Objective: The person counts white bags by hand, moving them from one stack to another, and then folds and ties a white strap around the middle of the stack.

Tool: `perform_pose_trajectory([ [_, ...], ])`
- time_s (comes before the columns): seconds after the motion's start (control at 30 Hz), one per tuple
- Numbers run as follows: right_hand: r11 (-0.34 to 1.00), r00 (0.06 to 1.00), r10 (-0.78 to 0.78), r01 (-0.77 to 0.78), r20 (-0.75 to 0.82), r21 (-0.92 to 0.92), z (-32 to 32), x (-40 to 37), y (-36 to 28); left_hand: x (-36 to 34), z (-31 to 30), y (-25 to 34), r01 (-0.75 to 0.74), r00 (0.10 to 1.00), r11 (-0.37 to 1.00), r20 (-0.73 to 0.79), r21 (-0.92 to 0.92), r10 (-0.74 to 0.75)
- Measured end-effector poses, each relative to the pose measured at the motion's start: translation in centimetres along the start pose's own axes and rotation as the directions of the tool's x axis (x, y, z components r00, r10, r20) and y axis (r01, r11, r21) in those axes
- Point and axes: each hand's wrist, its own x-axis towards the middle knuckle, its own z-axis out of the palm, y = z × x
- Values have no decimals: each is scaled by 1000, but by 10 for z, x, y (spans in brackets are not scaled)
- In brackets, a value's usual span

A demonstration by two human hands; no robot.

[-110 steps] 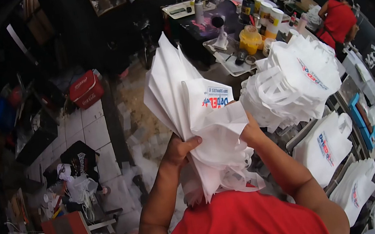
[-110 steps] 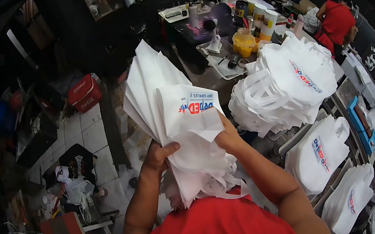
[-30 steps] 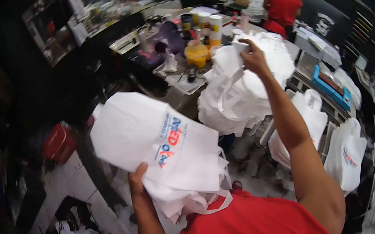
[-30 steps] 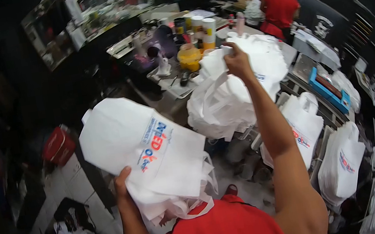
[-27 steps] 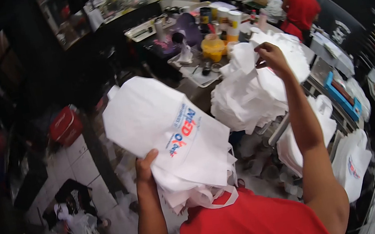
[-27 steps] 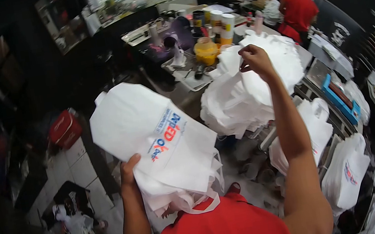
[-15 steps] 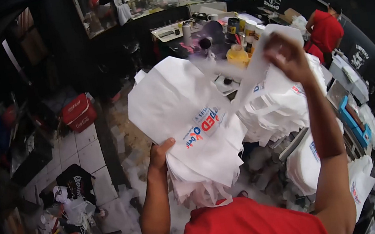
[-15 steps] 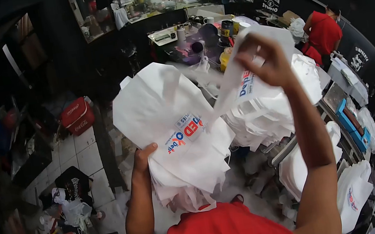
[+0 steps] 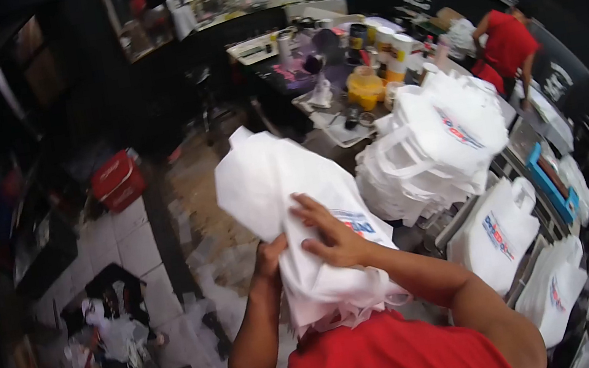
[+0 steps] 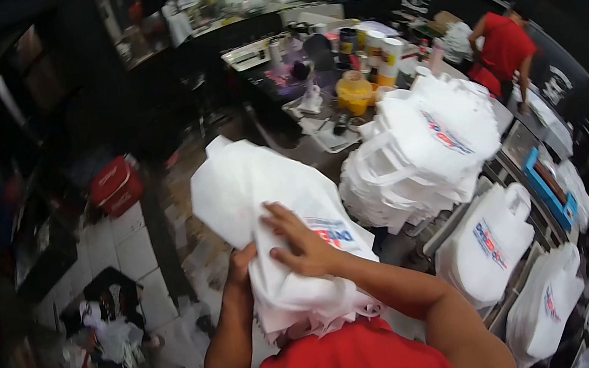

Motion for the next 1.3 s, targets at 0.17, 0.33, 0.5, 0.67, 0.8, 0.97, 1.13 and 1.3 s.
perform_pose_trajectory([
  [0.17,948,974,-166,201,154,-249,-32,20,-13,-9,14,12,41,976,984,216,-175,-2],
  [0.33,886,960,-178,252,218,-388,-43,28,-23,-8,39,18,-48,997,986,54,-159,57],
  [0.5,847,957,110,-232,-269,-479,-129,34,49,0,9,4,-54,993,991,-101,126,67],
  [0.67,31,536,520,-790,-665,-613,-273,-17,60,-12,-20,17,-101,976,992,-184,82,114],
  [0.8,163,581,607,-758,-542,-631,-313,-40,93,-9,-27,24,-143,957,981,-234,129,171],
  [0.97,319,655,228,-749,-720,-580,-284,-27,61,3,-38,22,-118,962,988,-235,100,139],
  [1.13,660,849,-54,-365,-526,-657,-197,-23,23,20,-50,6,-103,982,995,-160,-8,100],
  [1.3,477,872,122,-471,-474,-742,-202,-49,67,20,-33,9,-62,994,995,-95,-84,54],
])
